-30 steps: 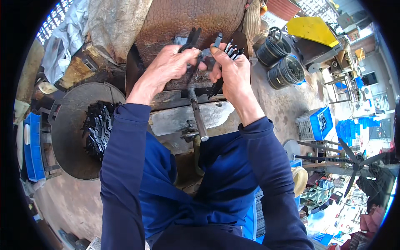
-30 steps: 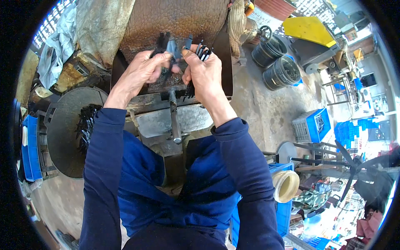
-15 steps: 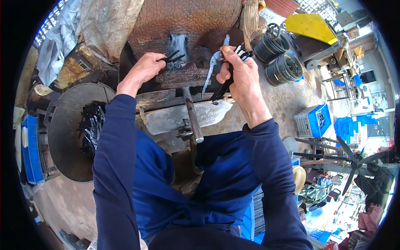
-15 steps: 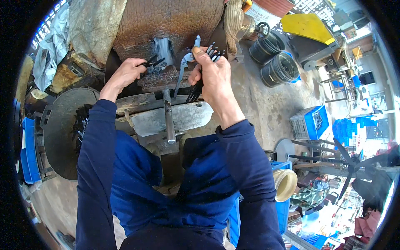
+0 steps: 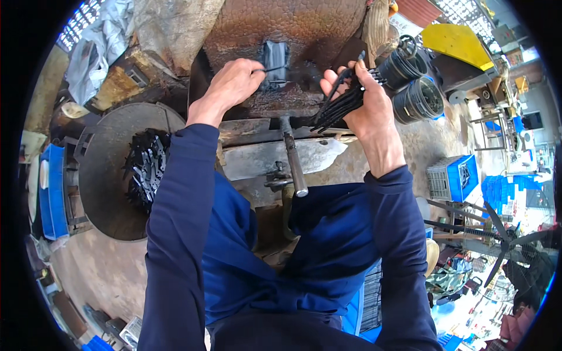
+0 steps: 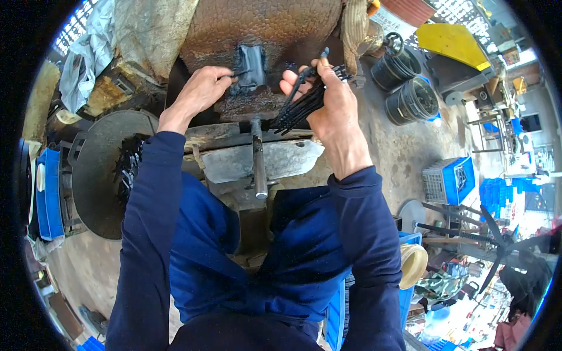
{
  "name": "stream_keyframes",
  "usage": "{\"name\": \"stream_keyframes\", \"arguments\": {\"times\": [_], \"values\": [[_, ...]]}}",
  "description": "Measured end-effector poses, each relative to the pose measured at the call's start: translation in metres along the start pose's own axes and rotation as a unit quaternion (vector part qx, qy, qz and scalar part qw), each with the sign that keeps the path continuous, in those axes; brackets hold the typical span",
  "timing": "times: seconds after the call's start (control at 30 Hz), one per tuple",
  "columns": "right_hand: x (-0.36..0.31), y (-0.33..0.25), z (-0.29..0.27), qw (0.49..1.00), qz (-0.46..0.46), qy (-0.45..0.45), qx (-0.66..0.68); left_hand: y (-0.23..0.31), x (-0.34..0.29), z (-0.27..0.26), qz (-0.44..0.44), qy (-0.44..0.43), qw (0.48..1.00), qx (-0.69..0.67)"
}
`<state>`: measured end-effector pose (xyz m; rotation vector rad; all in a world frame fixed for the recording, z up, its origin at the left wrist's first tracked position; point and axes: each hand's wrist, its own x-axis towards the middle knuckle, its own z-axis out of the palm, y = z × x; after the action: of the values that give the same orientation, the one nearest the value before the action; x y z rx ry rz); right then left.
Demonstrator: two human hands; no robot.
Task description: Heating, sorting, and quenching small metal components at a workbench.
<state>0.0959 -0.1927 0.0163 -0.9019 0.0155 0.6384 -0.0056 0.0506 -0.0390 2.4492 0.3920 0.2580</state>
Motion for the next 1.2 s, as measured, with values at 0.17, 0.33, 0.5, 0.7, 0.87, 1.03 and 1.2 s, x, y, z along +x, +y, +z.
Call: {"name": "stream_keyframes", "arguments": {"times": [0.17, 0.33, 0.5, 0.7, 0.87, 1.03, 1.2], "values": [[-0.005, -0.005, -0.002, 0.993, 0.037, -0.103, -0.043, -0.007, 0.005, -0.01, -0.006, 0.087, 0.996, -0.023], [-0.044, 0.008, -0.003, 0.913, -0.109, -0.078, -0.385, 0.002, -0.001, -0.014, -0.02, 0.165, 0.985, -0.039], [-0.083, 0.03, -0.015, 0.734, -0.161, -0.231, -0.618, 0.023, -0.008, -0.018, -0.053, 0.207, 0.974, -0.072], [-0.098, 0.056, -0.028, 0.638, -0.239, -0.339, -0.649, 0.038, -0.019, -0.025, -0.057, 0.239, 0.961, -0.129], [-0.083, 0.058, -0.015, 0.667, -0.336, -0.319, -0.584, 0.045, -0.018, -0.03, -0.074, 0.285, 0.935, -0.199], [-0.05, 0.049, 0.025, 0.85, -0.228, -0.134, -0.456, 0.061, -0.014, -0.028, -0.053, 0.354, 0.892, -0.275], [0.016, 0.032, 0.063, 0.877, -0.221, -0.113, -0.411, 0.066, -0.018, -0.028, -0.064, 0.347, 0.88, -0.317]]}}
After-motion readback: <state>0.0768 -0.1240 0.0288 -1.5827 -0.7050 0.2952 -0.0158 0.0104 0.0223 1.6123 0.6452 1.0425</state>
